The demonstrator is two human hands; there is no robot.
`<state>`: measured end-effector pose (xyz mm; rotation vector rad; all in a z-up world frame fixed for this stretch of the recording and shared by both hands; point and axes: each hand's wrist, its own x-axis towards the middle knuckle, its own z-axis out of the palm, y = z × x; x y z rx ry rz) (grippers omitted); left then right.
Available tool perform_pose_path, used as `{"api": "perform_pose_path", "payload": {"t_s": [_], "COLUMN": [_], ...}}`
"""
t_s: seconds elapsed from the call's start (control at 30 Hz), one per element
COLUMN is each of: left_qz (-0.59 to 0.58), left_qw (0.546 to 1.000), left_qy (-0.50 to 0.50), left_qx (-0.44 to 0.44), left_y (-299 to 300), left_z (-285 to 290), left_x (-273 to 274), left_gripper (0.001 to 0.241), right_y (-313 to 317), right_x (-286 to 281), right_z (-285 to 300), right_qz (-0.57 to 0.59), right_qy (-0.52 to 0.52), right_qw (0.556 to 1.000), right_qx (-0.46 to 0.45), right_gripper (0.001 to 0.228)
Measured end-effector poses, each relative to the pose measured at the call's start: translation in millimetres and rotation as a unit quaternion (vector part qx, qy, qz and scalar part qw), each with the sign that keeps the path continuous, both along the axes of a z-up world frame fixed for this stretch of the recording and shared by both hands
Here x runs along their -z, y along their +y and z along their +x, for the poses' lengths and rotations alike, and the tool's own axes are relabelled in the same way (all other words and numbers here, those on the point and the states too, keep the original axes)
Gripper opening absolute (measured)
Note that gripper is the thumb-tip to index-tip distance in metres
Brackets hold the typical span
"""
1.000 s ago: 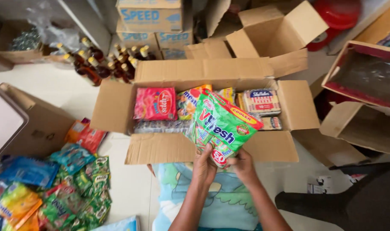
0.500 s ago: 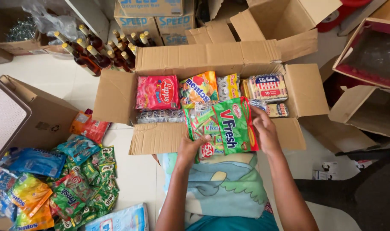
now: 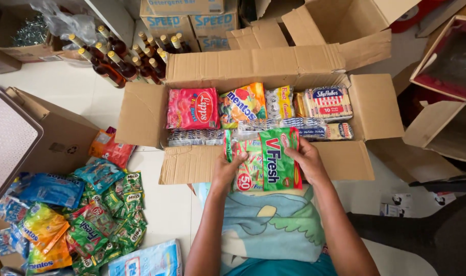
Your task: Organize various candy and snack packs into a cardboard box.
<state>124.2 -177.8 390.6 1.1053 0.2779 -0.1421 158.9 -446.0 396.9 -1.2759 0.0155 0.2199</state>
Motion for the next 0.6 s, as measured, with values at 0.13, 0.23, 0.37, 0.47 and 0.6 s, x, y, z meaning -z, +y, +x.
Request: {"api": "perform_pose_path", "payload": {"t_s": [0.13, 0.23, 0.37, 0.47, 0.6], "left_qz": [-0.052, -0.103, -0.134, -0.139, -0.152], "left_qw": [0.997, 0.989, 0.983, 0.986, 0.986], "left_qy": [0.062, 0.101, 0.122, 0.084, 0.068], "left_qx": [-0.010, -0.014, -0.003, 0.034, 0.006], "left_y": [-3.7, -2.9, -7.3, -9.4, -16.3], "left_z": [-3.0, -4.2, -7.1, -10.1, -8.2], "left_x": [-3.2, -19.2, -53.0, -42.1, -19.5], "left_gripper": [0.044, 0.045, 0.051, 0.051, 0.053], "right_y": [5.9, 3.0, -2.4, -7.9, -12.1], "right_x": [-10.2, -11.3, -1.5, -12.9, -16.9], "right_z": [0.7, 2.9, 5.5, 4.7, 7.6], "right_qz": [-0.031, -0.039, -0.051, 0.014, 0.054], "right_qy": [0.046, 0.044, 0.074, 0.093, 0.113], "right_qw": [0.998, 0.996, 0.990, 0.988, 0.985], "right_qx": [-0.029, -0.062, -0.107, -0.122, -0.119], "right_gripper": [0.047, 0.056, 0.063, 0.063, 0.065]}}
